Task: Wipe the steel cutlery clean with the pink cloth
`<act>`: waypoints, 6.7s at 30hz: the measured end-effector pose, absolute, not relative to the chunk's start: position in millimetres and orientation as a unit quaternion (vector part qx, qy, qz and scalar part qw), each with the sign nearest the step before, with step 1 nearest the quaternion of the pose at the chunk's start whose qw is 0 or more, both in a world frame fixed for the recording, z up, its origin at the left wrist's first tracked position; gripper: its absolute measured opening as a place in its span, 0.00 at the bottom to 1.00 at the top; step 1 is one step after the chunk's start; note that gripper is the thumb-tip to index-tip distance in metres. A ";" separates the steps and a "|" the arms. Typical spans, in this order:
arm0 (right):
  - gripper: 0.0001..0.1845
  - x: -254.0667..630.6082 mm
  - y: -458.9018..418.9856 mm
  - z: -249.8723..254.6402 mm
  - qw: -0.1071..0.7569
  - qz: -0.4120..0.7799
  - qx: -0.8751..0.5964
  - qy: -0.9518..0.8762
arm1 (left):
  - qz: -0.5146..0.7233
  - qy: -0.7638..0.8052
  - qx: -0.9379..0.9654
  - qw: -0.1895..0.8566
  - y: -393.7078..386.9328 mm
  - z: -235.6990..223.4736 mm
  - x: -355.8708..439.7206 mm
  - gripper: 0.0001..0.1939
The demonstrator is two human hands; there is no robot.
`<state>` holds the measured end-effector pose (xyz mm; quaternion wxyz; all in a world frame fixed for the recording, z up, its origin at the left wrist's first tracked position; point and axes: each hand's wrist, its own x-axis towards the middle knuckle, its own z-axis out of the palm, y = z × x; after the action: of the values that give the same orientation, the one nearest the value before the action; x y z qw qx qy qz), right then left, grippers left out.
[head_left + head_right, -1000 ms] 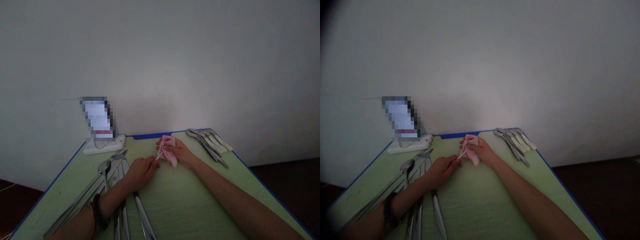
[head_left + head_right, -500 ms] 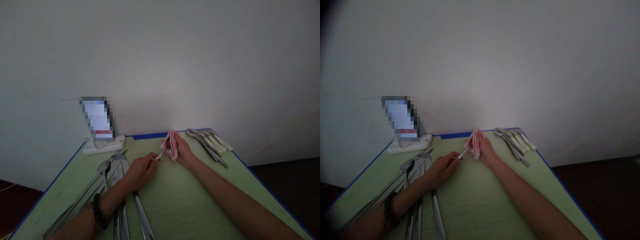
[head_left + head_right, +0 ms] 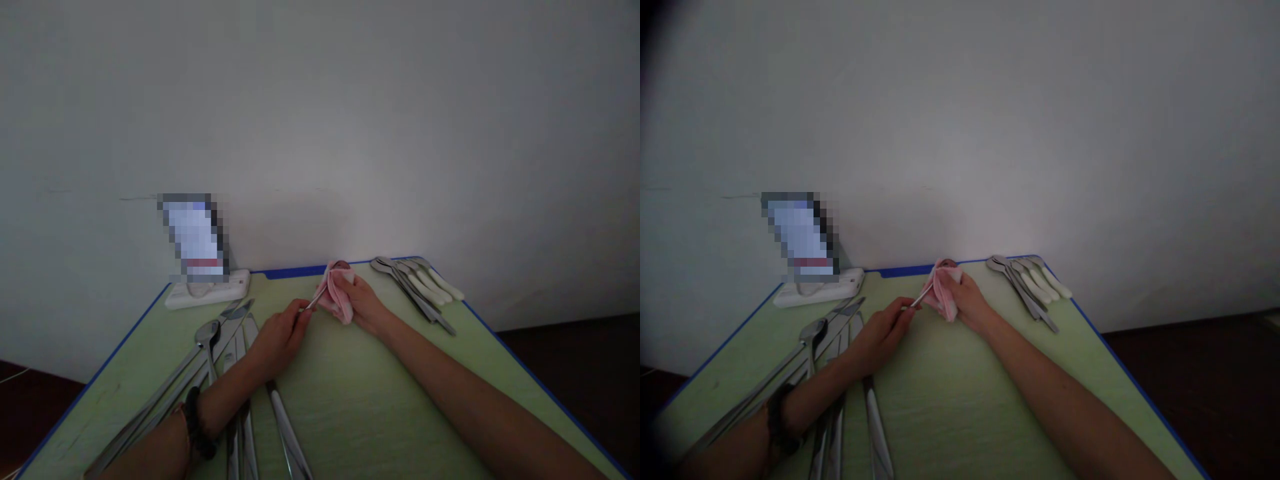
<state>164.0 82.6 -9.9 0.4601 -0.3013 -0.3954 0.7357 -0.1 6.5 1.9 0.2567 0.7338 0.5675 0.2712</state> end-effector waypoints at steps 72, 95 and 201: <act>0.20 171.9 84.6 -12.8 0.425 0.761 -0.247 -0.424 | 0.351 0.579 0.666 0.312 12.4 0.6 1.2 0.19; 0.10 171.1 82.2 -7.3 0.416 0.811 -0.190 -0.365 | 0.342 0.583 0.671 0.305 11.6 0.7 0.6 0.20; 0.10 172.4 91.5 -4.4 0.483 0.800 -0.217 -0.282 | 0.269 0.618 0.709 0.209 14.4 -2.1 -3.9 0.17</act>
<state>172.4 91.5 -4.4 0.4829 -0.2174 -0.2821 0.8000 -3.9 14.4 -2.1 0.2090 0.7085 0.6179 0.2692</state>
